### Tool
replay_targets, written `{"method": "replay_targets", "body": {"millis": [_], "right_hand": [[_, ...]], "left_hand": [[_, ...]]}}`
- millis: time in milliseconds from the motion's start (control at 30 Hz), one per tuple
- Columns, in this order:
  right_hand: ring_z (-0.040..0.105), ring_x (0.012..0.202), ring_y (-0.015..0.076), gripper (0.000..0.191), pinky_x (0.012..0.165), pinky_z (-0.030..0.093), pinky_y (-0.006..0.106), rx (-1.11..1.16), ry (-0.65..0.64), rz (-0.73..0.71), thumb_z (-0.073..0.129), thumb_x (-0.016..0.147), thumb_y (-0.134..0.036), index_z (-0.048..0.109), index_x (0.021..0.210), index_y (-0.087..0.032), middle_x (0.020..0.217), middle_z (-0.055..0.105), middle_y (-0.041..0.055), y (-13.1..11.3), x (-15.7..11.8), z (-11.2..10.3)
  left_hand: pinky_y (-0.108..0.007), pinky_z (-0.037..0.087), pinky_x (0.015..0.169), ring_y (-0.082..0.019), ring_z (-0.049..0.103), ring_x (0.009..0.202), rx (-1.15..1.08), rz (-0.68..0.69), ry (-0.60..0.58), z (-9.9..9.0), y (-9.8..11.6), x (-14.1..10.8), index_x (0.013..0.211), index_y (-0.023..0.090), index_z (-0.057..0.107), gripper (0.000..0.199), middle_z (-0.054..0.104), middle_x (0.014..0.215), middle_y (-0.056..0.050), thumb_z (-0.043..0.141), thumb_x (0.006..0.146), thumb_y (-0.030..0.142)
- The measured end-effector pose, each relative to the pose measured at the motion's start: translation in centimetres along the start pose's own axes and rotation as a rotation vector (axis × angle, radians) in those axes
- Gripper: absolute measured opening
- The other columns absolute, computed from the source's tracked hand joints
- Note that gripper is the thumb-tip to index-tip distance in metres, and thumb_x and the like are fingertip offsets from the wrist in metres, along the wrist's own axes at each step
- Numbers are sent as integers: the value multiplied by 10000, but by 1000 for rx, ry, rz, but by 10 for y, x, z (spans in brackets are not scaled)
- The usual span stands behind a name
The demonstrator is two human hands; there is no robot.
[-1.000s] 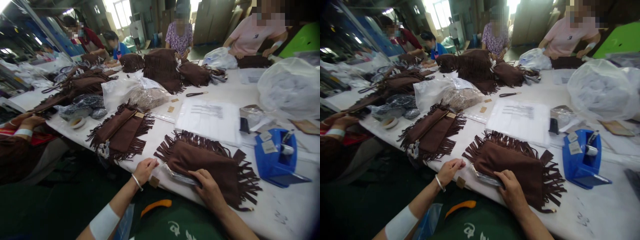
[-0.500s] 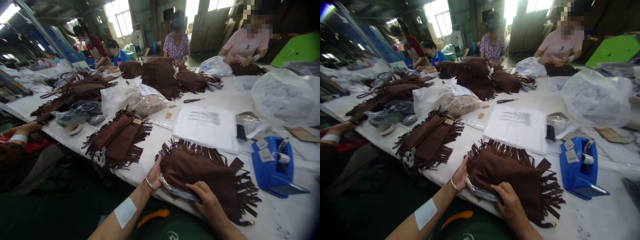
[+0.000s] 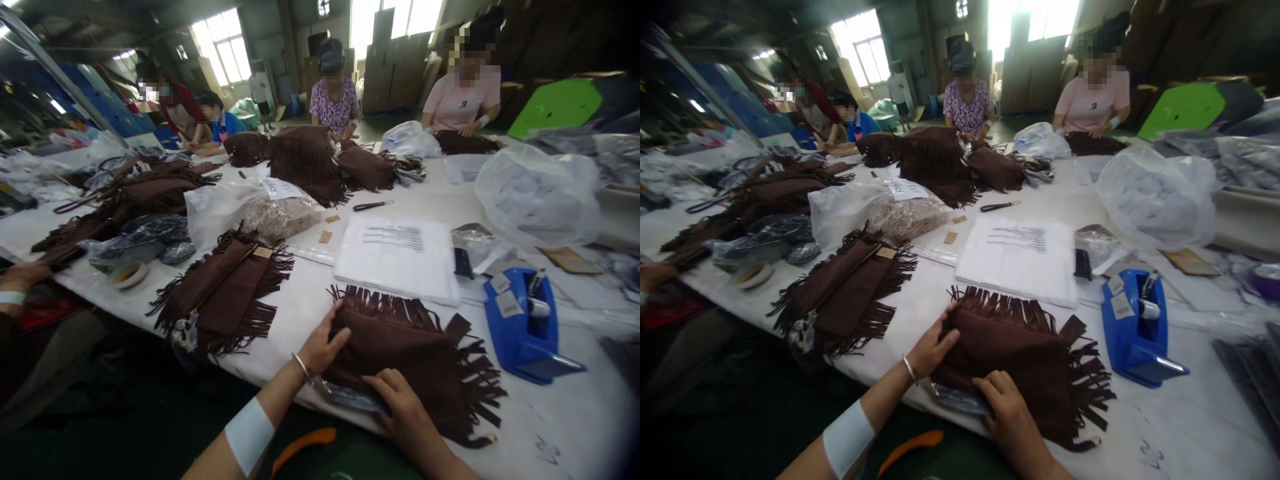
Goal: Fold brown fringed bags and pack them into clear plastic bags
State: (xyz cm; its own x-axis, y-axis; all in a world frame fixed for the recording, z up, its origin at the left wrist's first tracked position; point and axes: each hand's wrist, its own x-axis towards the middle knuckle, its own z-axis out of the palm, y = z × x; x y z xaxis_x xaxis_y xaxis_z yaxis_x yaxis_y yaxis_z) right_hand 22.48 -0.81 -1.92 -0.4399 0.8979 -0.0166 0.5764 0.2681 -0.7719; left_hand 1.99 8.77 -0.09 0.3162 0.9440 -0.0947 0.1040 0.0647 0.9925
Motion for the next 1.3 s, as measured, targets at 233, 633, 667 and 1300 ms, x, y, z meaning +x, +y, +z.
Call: {"method": "replay_targets", "body": {"millis": [233,633,667,1300], "right_hand": [[500,1015,252,601,889,465,436,-179,28,-57,476,668,19,486,1236,-177,1111,559,109,-6,-9,0],[540,1105,208,269,996,424,372,378,508,449,453,909,-338,621,1096,-242,1152,611,74,4,-122,-40],[561,1074,216,297,984,433,380,494,542,545,448,908,-385,630,1083,-227,1126,625,84,6,-129,-39],[485,1200,284,884,993,392,512,1726,584,461,112,770,-801,531,1245,-185,1238,582,118,34,-28,-79]], "left_hand": [[-540,214,1121,-276,48,1408,936,226,-267,33,-2,-21,1428,145,251,644,168,1515,-138,515,875,345],[-515,185,1136,-293,52,1405,998,425,-862,103,16,-24,1446,126,202,841,103,1526,-134,552,681,133],[-513,186,1136,-301,48,1403,1018,420,-868,111,13,-23,1444,104,199,860,90,1524,-147,533,651,104],[-406,427,1050,-201,397,1299,820,624,-432,116,17,-22,1419,206,286,739,436,1401,-85,375,724,-28]]}}
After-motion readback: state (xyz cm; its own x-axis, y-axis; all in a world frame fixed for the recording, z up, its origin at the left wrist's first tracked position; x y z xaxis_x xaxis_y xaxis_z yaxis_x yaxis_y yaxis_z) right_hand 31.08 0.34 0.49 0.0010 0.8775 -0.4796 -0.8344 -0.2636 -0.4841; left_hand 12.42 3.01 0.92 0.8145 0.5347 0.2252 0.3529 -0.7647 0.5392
